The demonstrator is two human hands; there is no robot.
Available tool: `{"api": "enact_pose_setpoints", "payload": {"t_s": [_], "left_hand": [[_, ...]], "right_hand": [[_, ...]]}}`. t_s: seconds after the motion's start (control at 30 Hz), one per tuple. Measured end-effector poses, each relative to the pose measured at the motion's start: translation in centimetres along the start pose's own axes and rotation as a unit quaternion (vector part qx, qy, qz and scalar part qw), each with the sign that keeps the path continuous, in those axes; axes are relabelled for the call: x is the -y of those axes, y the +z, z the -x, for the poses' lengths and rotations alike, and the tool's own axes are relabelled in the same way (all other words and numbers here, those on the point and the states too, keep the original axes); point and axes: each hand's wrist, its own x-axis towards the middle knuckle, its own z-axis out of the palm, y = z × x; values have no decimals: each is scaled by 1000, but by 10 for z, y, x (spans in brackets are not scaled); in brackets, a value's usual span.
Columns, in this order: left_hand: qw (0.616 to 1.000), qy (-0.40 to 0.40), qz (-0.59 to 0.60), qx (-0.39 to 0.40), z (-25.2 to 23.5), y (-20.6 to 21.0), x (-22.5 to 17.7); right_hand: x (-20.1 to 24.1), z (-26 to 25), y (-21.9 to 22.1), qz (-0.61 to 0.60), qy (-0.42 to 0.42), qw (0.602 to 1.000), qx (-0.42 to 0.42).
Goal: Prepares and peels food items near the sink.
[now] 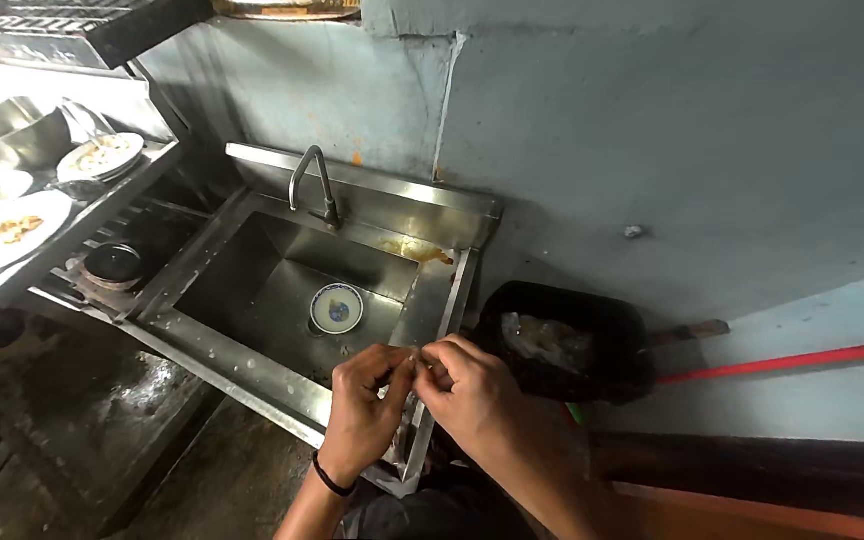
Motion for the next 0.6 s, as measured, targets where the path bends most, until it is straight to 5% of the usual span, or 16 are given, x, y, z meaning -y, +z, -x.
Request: {"api": "enact_pose_setpoints", "payload": {"t_s": [0.4,0.6], "left_hand": [[998,-26,8,53,5,-8,7],[999,-38,0,31,2,-8,1]], "right_hand": [[-8,2,5,24,-58,998,29],[-6,5,4,25,-105,994,-34]]}}
